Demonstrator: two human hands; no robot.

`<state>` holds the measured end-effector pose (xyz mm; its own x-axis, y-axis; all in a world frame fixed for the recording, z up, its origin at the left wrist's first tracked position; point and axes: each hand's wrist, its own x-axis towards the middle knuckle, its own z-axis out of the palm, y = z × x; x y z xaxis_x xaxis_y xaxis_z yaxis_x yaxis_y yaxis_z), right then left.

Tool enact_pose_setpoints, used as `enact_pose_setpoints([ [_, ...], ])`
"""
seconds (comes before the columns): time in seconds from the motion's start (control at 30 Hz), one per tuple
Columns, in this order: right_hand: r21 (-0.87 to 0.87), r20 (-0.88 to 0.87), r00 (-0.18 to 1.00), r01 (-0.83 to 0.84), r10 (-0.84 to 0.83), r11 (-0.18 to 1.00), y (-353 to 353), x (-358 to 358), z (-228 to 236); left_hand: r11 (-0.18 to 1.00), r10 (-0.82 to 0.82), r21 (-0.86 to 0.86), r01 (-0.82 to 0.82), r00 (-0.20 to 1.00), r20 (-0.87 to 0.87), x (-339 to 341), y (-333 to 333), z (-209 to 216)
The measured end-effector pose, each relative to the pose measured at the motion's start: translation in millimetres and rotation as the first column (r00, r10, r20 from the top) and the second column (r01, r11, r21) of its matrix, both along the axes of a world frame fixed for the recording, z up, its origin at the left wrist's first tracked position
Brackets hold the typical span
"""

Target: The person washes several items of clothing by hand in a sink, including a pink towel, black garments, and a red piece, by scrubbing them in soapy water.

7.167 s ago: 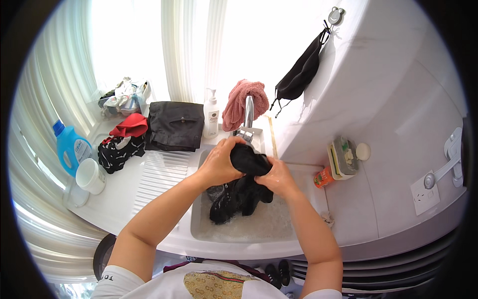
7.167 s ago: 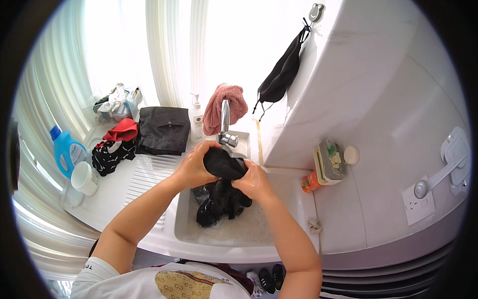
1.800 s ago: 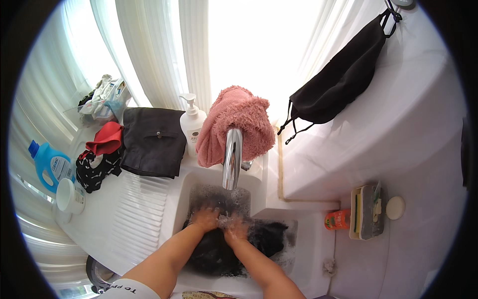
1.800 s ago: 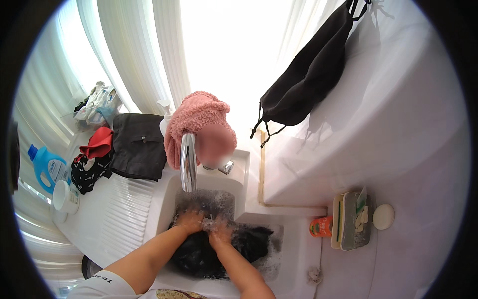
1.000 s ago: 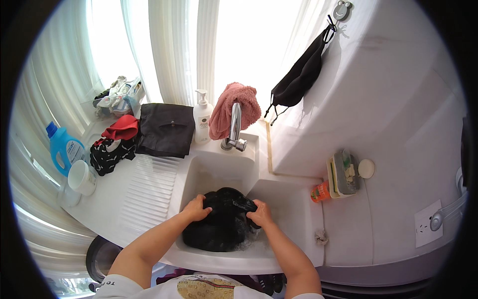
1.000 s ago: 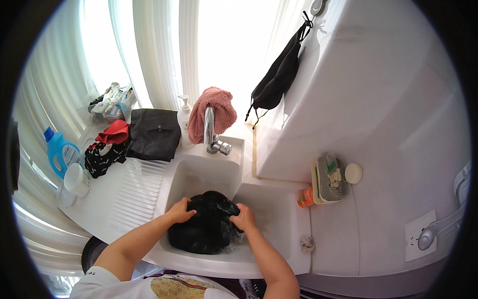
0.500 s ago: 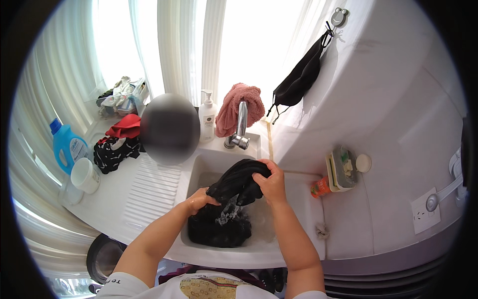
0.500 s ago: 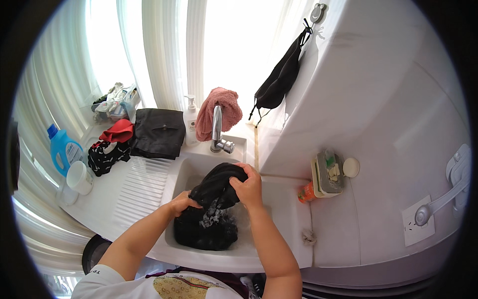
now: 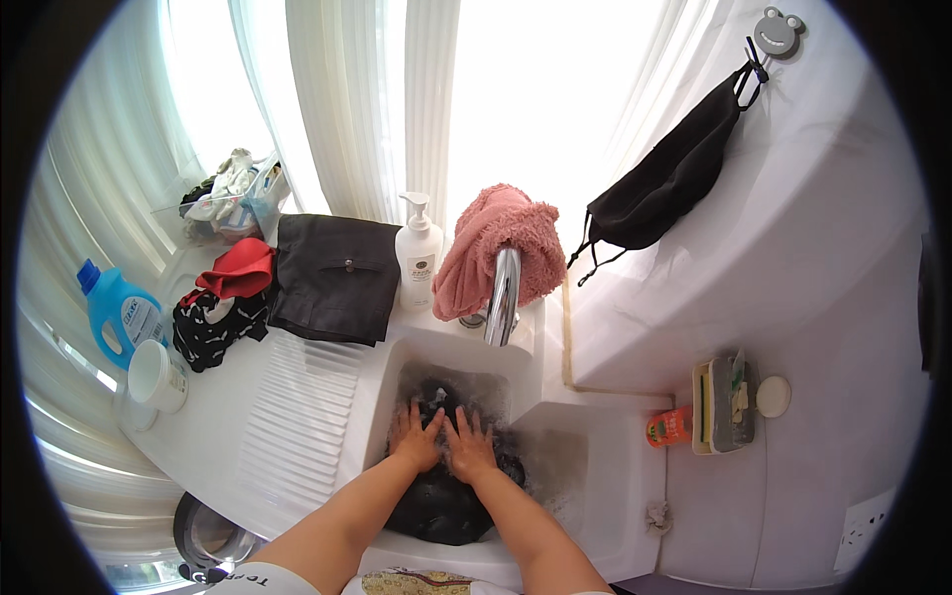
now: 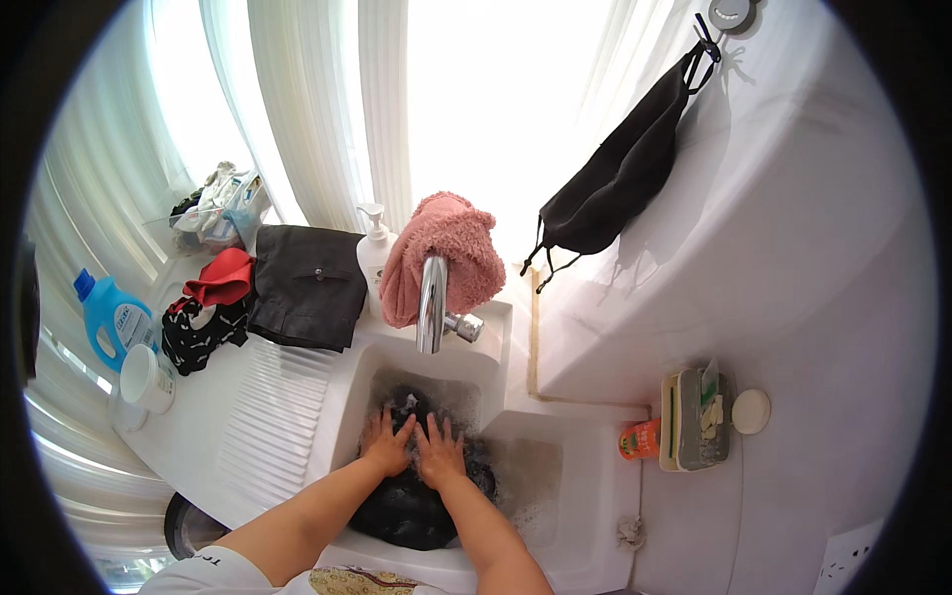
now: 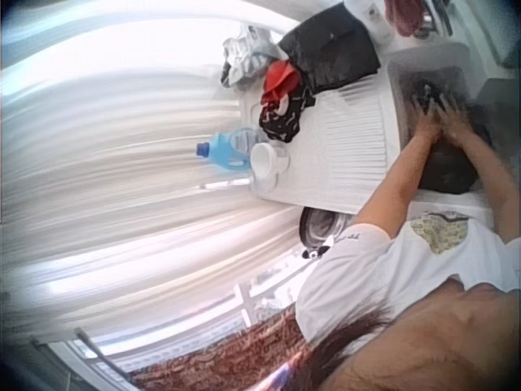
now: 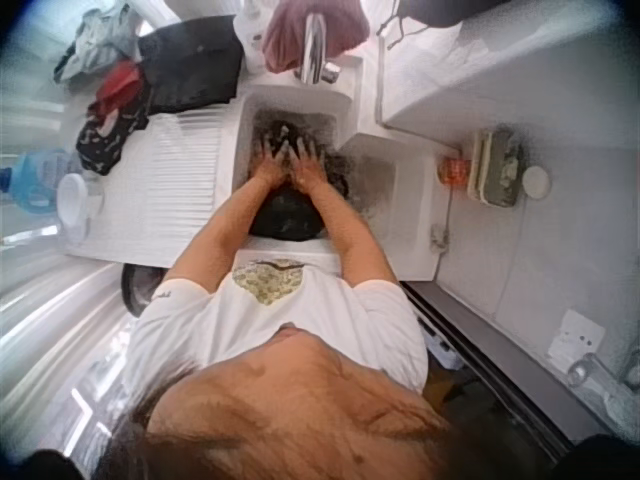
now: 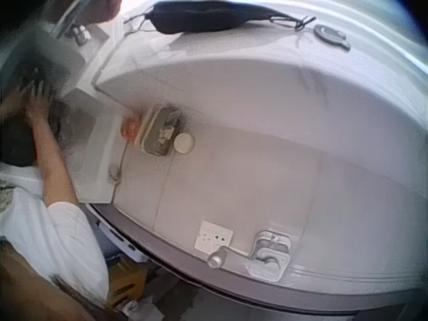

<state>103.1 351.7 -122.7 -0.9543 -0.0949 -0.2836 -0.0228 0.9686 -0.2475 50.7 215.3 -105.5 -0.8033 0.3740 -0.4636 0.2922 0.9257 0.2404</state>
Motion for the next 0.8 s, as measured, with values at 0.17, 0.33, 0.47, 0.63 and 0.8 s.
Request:
enact_pose_setpoints([
  [0.17,-0.059,0.097,0.987,0.135,-0.129,0.989,8.4,-25.1,7.9,0.998,0.035,0.033,-0.044,0.972,0.231,-26.3,18.3,6.1],
  [0.33,-0.154,0.128,0.991,-0.02,0.04,0.988,29.7,-37.4,-50.6,0.98,0.064,0.193,-0.051,0.996,-0.062,-25.3,12.2,-47.7],
  [0.47,-0.201,0.149,0.934,0.351,-0.325,0.915,17.4,-15.4,3.4,0.85,0.249,0.478,-0.221,0.968,0.003,-31.1,-6.8,-20.8],
  [0.63,-0.556,0.204,0.821,0.545,-0.533,0.628,27.5,13.1,2.5,0.107,0.157,0.529,-0.842,0.54,0.827,-2.0,-27.4,75.8],
  [0.8,-0.717,-0.235,0.837,0.195,-0.495,0.669,33.5,39.1,37.4,-0.195,-0.091,0.179,-0.964,0.199,0.976,24.7,-49.7,84.1],
])
